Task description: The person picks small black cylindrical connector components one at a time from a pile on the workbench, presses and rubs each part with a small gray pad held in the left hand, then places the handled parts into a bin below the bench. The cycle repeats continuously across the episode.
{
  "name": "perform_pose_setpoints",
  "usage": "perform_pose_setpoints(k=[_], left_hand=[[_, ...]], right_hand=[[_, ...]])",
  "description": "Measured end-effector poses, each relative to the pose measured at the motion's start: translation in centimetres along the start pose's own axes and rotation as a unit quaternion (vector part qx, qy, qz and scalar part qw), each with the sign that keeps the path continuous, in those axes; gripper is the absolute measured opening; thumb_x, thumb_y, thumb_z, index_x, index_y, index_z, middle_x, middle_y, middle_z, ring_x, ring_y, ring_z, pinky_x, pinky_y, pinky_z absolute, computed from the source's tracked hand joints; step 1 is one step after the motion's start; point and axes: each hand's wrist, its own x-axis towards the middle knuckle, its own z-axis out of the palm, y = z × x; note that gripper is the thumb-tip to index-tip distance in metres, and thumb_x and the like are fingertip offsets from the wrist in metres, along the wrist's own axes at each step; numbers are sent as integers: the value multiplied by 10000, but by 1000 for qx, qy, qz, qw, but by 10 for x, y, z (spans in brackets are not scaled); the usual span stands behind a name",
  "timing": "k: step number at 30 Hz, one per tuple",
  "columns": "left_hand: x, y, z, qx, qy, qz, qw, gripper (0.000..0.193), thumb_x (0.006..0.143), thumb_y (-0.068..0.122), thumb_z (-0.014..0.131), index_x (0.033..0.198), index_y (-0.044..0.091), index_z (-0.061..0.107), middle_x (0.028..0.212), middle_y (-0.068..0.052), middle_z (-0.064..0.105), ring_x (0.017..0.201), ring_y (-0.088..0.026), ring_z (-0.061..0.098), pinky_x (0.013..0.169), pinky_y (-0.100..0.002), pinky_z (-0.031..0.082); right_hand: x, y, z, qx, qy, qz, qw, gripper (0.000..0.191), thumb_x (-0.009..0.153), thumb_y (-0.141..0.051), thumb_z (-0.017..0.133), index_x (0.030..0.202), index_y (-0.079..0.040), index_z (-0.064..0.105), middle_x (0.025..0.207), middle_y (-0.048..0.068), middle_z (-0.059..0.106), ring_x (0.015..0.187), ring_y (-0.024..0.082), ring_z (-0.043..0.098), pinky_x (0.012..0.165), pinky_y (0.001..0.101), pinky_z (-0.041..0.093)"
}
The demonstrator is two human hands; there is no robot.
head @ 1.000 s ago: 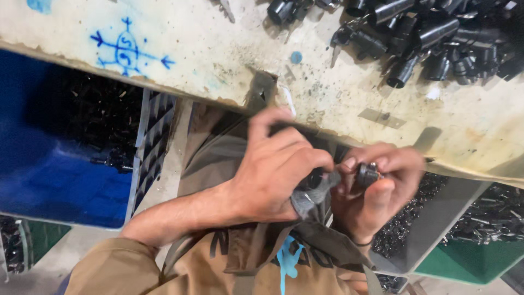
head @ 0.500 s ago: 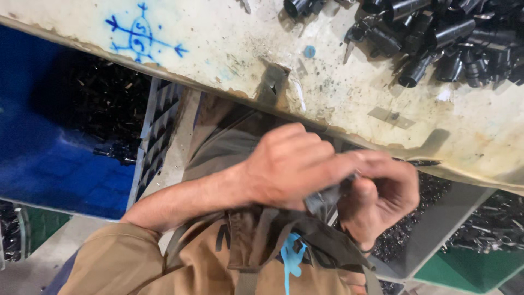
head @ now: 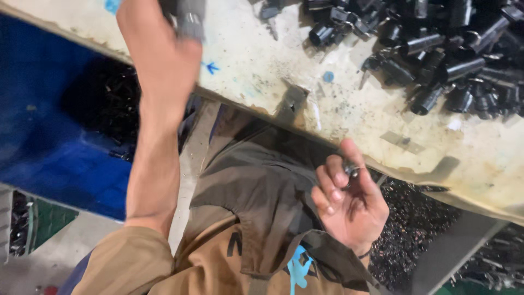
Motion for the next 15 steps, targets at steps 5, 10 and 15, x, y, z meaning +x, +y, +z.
perform_pose_setpoints(k=[5, 10, 15], left_hand=[[-44, 88, -9, -248, -174, -112, 946, 333, 1002, 100, 735, 1295, 65, 582, 982, -101, 692, 764, -194, 666, 699, -310, 532], [-69, 139, 4, -383, -346, -82, 852, 710, 885, 201, 732, 1513, 90, 421, 929, -94, 726, 781, -241, 751, 728, -371, 597], [-83, 148, 4, -424, -395, -6, 815, 891, 900, 304, 772, 1594, 93, 254, 936, -97, 740, 866, -338, 745, 756, -399, 582]], right_hand=[[-2, -7, -5, -124, 25, -123, 984, 353, 1120, -177, 511, 1431, -9, 514, 1255, 227, 672, 722, 170, 531, 610, 294, 445], [-9, 6, 2, -478, 41, -362, 800, 280, 1157, -268, 542, 1271, -12, 549, 1221, 319, 695, 649, 157, 583, 626, 267, 493], [-7, 7, 14, -644, 31, -435, 628, 203, 1044, -191, 623, 1138, -27, 549, 1131, 317, 726, 686, 199, 651, 615, 256, 497]])
